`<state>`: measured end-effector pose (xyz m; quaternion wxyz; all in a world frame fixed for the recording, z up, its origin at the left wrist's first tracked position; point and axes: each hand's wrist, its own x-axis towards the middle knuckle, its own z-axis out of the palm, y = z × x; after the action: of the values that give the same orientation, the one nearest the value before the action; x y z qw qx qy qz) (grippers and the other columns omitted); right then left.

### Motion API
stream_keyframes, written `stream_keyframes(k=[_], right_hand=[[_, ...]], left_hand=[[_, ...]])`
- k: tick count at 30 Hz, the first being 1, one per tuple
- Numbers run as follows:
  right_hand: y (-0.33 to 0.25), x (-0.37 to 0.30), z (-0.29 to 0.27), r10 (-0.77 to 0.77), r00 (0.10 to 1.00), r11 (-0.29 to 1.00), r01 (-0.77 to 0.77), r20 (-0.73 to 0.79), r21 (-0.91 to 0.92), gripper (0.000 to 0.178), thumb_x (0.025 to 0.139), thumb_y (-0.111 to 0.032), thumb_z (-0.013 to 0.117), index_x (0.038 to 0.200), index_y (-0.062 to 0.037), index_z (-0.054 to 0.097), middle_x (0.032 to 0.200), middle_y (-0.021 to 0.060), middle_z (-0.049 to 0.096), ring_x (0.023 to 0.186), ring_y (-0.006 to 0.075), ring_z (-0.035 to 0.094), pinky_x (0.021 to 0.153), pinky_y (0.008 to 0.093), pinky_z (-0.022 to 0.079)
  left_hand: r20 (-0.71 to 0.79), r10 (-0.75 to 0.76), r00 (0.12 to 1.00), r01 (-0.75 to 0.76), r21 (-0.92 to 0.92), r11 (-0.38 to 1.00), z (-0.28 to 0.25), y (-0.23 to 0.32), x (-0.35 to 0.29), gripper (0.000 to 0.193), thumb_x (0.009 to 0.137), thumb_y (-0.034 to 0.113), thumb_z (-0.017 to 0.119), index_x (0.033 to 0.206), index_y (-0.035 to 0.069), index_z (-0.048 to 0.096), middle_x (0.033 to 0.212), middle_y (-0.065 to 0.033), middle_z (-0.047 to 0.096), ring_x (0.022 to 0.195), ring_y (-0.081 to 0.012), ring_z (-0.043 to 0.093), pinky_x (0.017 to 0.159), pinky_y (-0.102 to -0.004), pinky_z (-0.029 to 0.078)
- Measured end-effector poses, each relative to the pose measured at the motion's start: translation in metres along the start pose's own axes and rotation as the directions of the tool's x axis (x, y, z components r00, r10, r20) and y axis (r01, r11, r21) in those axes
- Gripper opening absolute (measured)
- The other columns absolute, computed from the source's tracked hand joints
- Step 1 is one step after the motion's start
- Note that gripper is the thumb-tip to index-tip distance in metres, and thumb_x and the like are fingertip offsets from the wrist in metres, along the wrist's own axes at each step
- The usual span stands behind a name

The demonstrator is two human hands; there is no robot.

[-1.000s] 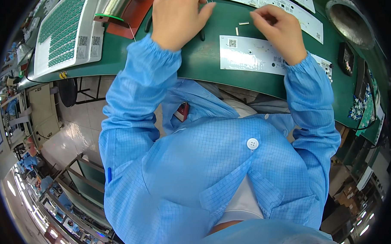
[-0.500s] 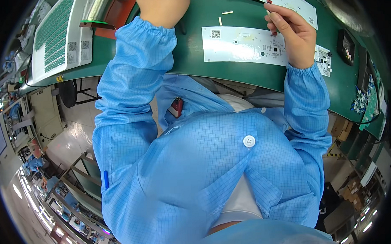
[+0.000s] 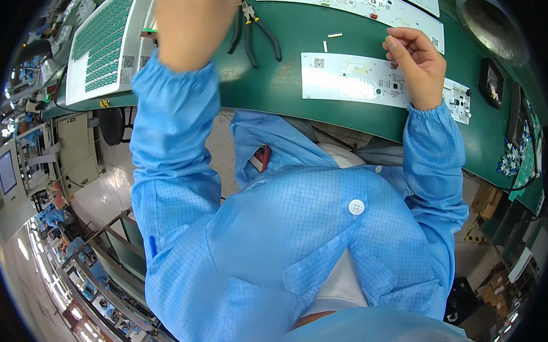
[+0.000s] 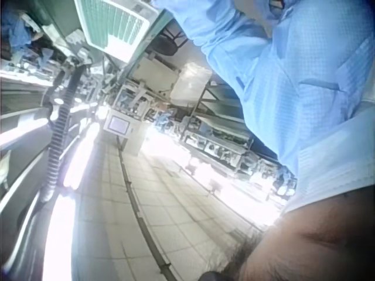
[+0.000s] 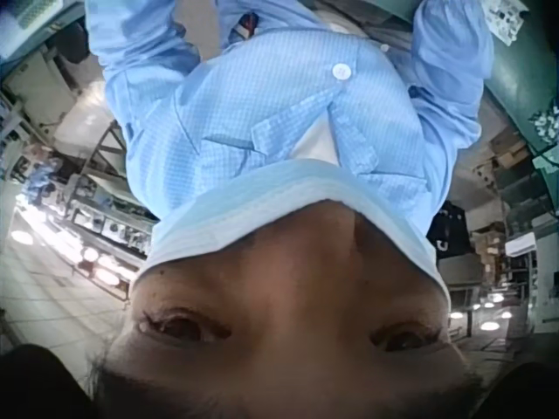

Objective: The person positions components onto circuit boards and solders them in place using a soldering iron, solder wire, and tweezers.

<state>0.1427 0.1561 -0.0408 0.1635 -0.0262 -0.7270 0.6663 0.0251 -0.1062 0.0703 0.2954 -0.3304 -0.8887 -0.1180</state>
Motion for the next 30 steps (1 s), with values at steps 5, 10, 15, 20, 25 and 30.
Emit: stream_keyframes(k=[5,10,15,20,25,30], right_hand=[[0.002,0.003,-0.006,-0.018,0.991,1.0,0.02,-0.132,0.019,0.02,0.091,-0.007,0.068,0.109,0.0022,0.066,0.093,0.0086,0.07,0.079,0.0111,0.063,0.071,0.0229,0.049],[0.003,0.005,-0.008,0.001,0.985,1.0,0.0,-0.175,0.006,0.02,0.091,-0.006,0.067,0.109,0.0036,0.065,0.093,0.0097,0.07,0.078,0.0116,0.062,0.071,0.0235,0.049],[0.005,0.006,-0.01,-0.025,0.975,0.999,0.016,-0.22,-0.044,0.02,0.091,-0.005,0.068,0.109,0.0033,0.066,0.092,0.0099,0.07,0.077,0.0112,0.062,0.07,0.0232,0.048],[0.009,0.008,-0.016,0.014,0.981,0.991,-0.04,-0.192,-0.131,0.019,0.09,-0.008,0.069,0.107,0.0021,0.066,0.092,0.0074,0.07,0.077,0.011,0.063,0.071,0.0221,0.049],[0.008,0.009,-0.015,-0.022,0.984,0.889,-0.062,-0.178,-0.453,0.025,0.088,-0.01,0.073,0.111,-0.0023,0.067,0.092,0.0042,0.07,0.078,0.0103,0.064,0.07,0.0213,0.05],[-0.01,0.002,-0.004,-0.238,0.971,0.38,0.083,-0.011,-0.921,0.034,0.091,-0.015,0.068,0.123,-0.0078,0.063,0.096,0.0042,0.071,0.079,0.0095,0.065,0.074,0.0261,0.053]], left_hand=[[0.226,-0.389,0.893,0.446,-0.567,0.693,-0.004,0.006,-0.032,0.013,0.081,-0.002,0.07,0.082,0.0,0.057,0.069,-0.0024,0.059,0.062,-0.0079,0.057,0.057,-0.0234,0.047],[0.223,-0.45,0.865,0.381,-0.875,0.299,0.05,0.022,-0.06,0.012,0.08,0.005,0.074,0.088,0.004,0.065,0.076,-0.0051,0.065,0.067,-0.0122,0.062,0.062,-0.0278,0.051],[0.036,-0.352,0.935,0.298,-0.618,0.728,0.069,0.02,-0.082,0.019,0.077,0.016,0.077,0.091,0.007,0.067,0.086,-0.0072,0.07,0.078,-0.0228,0.068,0.071,-0.0345,0.053],[-0.207,-0.059,0.977,-0.015,-0.34,0.94,0.016,-0.003,-0.111,0.025,0.073,0.015,0.078,0.096,0.012,0.07,0.099,-0.0029,0.069,0.092,-0.0282,0.061,0.084,-0.0388,0.046],[0.275,0.219,0.936,-0.189,-0.132,0.973,-0.033,-0.029,-0.155,0.037,0.067,0.005,0.073,0.103,0.014,0.07,0.099,-0.0017,0.068,0.098,-0.0262,0.061,0.09,-0.041,0.047],[0.298,0.268,0.916,-0.276,-0.016,0.961,-0.024,-0.062,-0.174,0.036,0.069,0.007,0.073,0.103,0.015,0.07,0.097,-0.0008,0.067,0.103,-0.0248,0.062,0.098,-0.0458,0.045]])
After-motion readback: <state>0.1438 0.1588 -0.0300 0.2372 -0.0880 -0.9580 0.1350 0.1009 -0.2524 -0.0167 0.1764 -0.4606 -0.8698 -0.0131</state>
